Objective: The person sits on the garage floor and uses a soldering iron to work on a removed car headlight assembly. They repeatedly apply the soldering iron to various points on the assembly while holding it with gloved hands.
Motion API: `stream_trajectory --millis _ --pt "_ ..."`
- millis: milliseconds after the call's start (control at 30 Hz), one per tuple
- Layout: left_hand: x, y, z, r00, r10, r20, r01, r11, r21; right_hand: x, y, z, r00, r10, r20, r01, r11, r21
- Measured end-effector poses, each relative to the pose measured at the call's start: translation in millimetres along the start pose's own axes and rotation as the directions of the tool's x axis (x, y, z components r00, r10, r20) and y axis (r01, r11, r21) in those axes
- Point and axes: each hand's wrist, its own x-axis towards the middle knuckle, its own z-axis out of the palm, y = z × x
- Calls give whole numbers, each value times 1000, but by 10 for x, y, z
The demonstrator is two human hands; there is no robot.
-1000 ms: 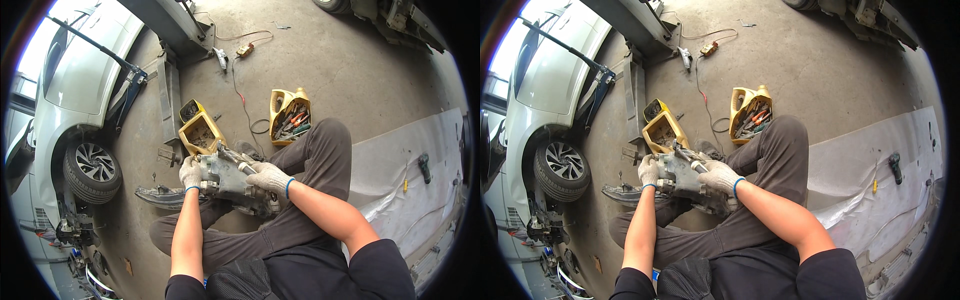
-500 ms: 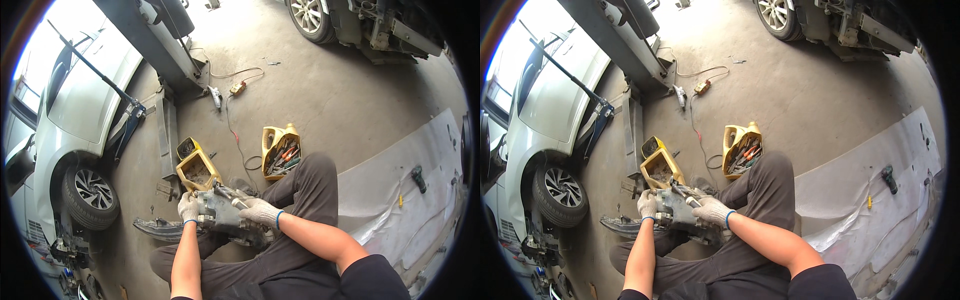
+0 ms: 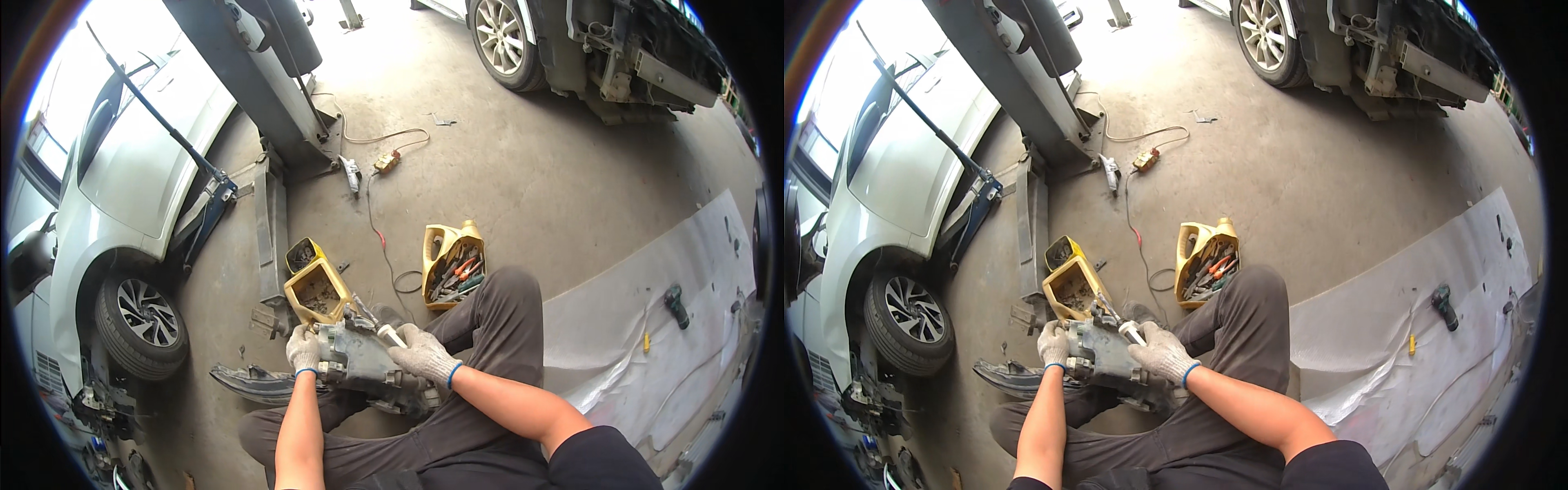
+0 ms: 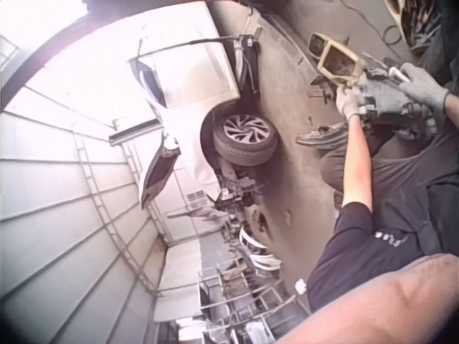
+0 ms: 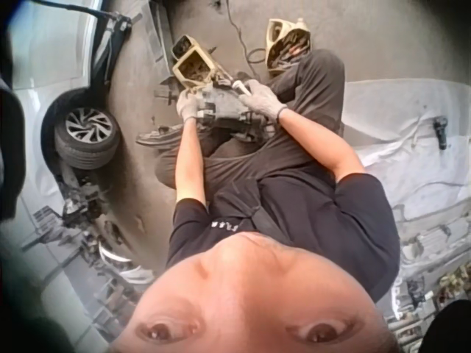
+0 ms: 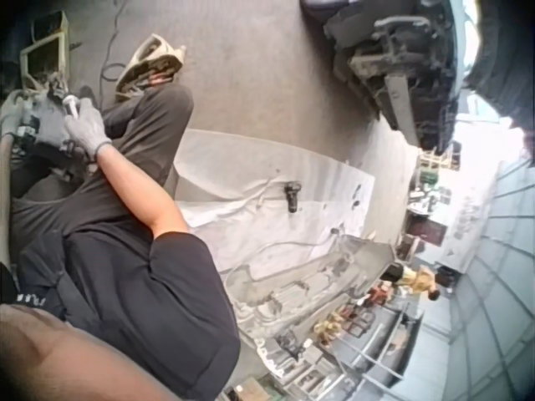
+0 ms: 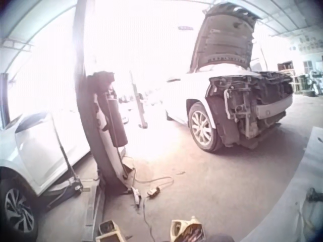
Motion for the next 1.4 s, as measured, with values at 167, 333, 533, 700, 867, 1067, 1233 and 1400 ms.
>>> stream_trajectory --millis 167,333,533,700,867,1067,1233,1400 --pt "-14 30 -26 1000 -13 -5 13 998 -55 -81 -81 38 992 -78 -101 76 997 -17" --pt "-22 27 -13 999 -39 -2 39 998 -41 12 52 101 999 -33 -26 32 998 -55" --pt "-30 42 -19 1000 -1 -19 0 998 -56 16 26 164 996 17 84 -13 999 -46" --pt "-22 72 5 997 35 -75 -35 999 -3 -71 -38 164 991 -92 101 96 995 -38" --pt "7 -80 50 974 129 -187 -133 991 -8 5 -29 223 997 9 78 -17 994 107" --pt "-28 89 37 991 51 -124 -54 998 -25 -52 -36 239 974 146 175 -203 903 379" --pt "-42 118 -64 987 -141 71 145 987 -62 -73 -78 327 986 87 144 -139 901 412" --pt "-31 -14 47 969 -179 173 203 971 -130 -134 -273 687 975 114 190 -187 882 432"
